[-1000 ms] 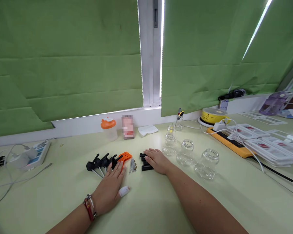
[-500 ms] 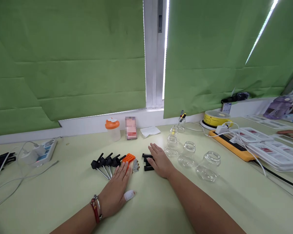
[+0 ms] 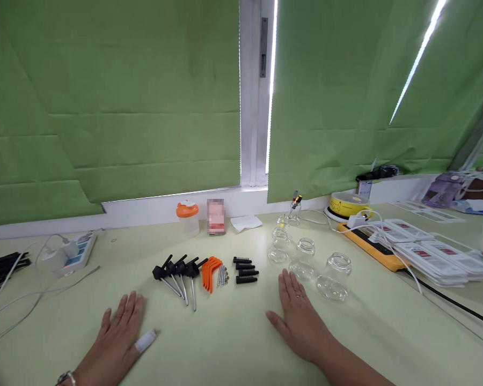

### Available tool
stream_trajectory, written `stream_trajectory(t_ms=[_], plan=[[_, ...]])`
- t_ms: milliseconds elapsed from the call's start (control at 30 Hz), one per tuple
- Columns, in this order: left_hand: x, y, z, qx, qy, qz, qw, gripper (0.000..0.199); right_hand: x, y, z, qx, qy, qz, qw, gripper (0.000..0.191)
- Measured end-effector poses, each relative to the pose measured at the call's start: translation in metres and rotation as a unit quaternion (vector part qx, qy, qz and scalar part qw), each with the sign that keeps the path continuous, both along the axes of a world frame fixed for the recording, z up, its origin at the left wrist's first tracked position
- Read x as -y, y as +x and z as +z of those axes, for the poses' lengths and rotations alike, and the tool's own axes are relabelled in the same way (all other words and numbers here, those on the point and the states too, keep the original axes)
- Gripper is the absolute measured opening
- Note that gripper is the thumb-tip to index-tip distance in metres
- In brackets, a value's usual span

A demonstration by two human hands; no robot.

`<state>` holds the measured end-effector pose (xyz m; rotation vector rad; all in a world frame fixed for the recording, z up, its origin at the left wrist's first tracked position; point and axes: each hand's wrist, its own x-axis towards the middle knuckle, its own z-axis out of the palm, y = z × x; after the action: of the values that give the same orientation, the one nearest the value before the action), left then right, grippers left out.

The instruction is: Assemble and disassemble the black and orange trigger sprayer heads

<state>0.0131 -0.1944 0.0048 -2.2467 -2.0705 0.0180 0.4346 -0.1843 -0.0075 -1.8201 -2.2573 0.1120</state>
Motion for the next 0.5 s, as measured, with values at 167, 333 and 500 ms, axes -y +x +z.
stream_trajectory(t_ms=[167,333,500], plan=[[-0.0029,-0.0091,0.0051,0.013,-0.031,0.010,0.999,0.082,-0.0058,0.0055,0.0025,0.015,-0.049,0.002,0.999,0.083],[-0.0005,-0.0051,0.0095,0.019,-0.038,0.008,0.999,0.080,-0.0036,0.0017,0.0080,0.015,-0.054,0.011,0.998,0.083],[-0.0003,-0.0069,0.0085,0.026,-0.033,0.003,0.999,0.080,-0.0037,0.0024,0.0089,0.020,-0.061,0.011,0.998,0.084]])
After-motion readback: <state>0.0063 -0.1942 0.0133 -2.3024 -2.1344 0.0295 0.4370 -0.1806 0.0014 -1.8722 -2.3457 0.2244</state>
